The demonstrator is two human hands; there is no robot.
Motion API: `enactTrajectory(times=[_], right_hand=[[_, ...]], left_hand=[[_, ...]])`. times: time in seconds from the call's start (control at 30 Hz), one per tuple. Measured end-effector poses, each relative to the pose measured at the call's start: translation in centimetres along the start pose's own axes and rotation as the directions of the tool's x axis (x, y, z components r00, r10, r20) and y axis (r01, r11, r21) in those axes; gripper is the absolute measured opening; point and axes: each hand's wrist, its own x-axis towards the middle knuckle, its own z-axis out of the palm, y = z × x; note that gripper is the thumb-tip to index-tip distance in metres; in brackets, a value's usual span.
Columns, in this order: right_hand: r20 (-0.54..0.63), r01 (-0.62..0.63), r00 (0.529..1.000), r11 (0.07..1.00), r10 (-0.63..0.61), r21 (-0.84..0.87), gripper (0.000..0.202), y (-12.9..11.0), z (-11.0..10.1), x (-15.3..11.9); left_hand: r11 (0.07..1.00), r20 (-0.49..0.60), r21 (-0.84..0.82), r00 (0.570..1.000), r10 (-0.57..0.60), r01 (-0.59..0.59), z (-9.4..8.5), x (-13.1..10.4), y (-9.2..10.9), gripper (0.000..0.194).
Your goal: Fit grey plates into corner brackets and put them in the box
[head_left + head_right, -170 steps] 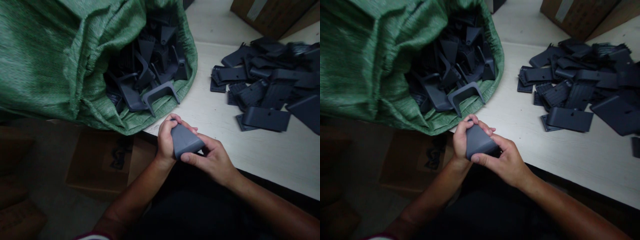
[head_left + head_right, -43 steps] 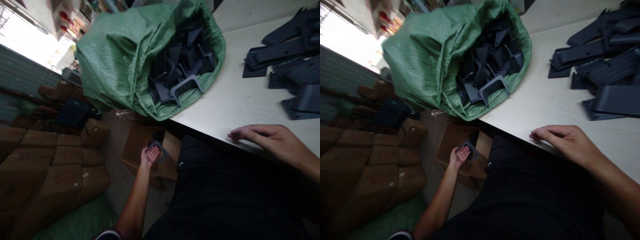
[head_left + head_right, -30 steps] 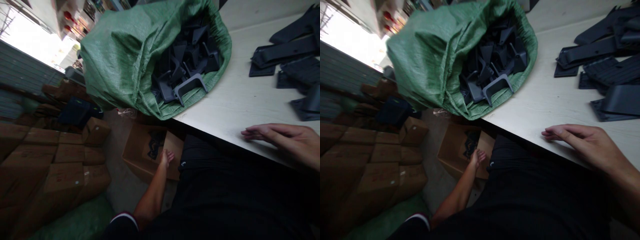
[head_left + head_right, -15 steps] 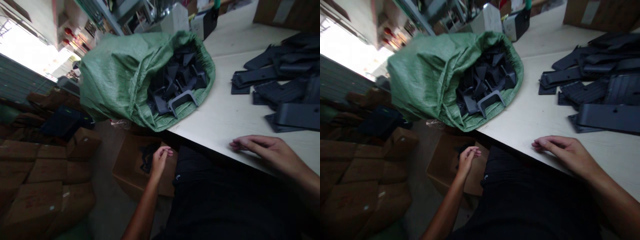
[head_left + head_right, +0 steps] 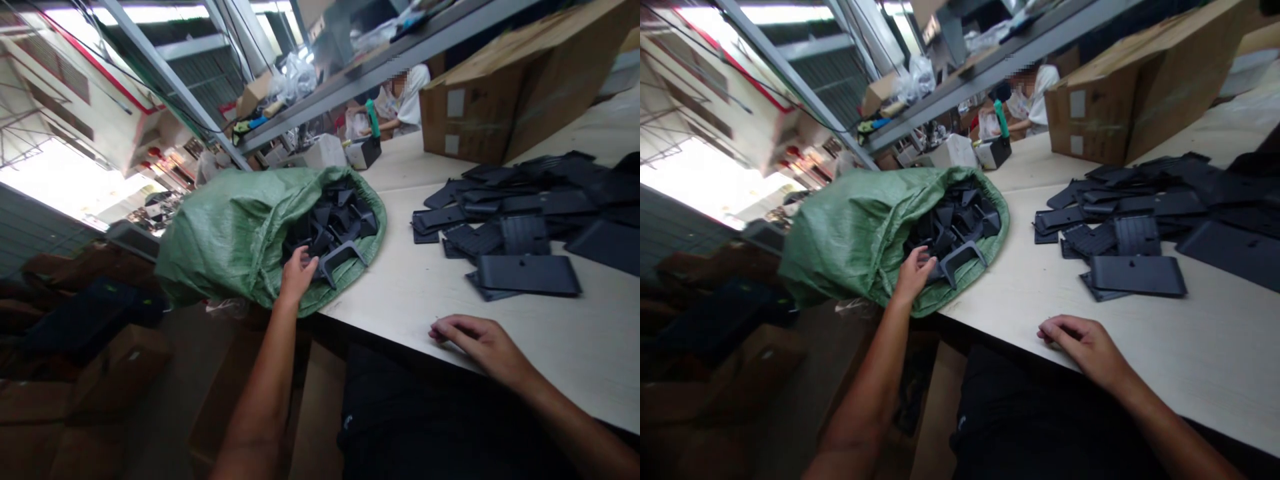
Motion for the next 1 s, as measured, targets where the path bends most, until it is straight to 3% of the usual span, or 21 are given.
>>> enactTrajectory(times=[0.13,0.23,0.33,0.47,0.6,0.73,0.9,1.0], right_hand=[[0.006,0.043,0.999,0.999,-0.043,-0.002,0.06,0.3,0.1,0.0],[0.006,0.063,0.998,0.998,-0.063,0.001,0.06,0.3,0.2,0.1],[0.014,0.077,0.997,0.997,-0.077,0.015,0.06,0.4,0.2,0.1],[0.028,0.092,0.995,0.996,-0.092,0.013,0.06,0.6,0.2,0.2],[0.029,0.091,0.995,0.996,-0.091,0.0,0.058,0.8,0.3,0.3],[0.031,0.089,0.995,0.996,-0.09,0.007,0.057,0.7,0.4,0.3],[0.017,0.1,0.995,0.995,-0.1,-0.001,0.057,0.3,0.4,0.2],[0.01,0.107,0.994,0.994,-0.107,0.006,0.057,0.1,0.4,0.1]], left_hand=[[0.983,0.127,0.183,0.992,0.006,-0.029,3.0,3.1,-0.3,0.05],[0.955,0.198,0.293,0.98,-0.011,-0.049,5.9,4.2,-0.3,0.051],[0.935,0.242,0.343,0.97,0.011,-0.096,7.5,4.9,-0.1,0.037],[0.938,0.344,0.284,0.934,0.095,-0.2,6.7,6.0,0.3,0.027],[0.956,0.379,0.153,0.908,0.178,-0.251,5.1,7.3,1.0,0.03],[0.956,0.412,0.062,0.88,0.237,-0.287,4.8,8.0,2.2,0.038],[0.928,0.462,0.12,0.848,0.261,-0.352,6.0,6.8,3.1,0.027],[0.895,0.517,0.19,0.816,0.259,-0.404,5.7,5.9,3.5,0.02]])
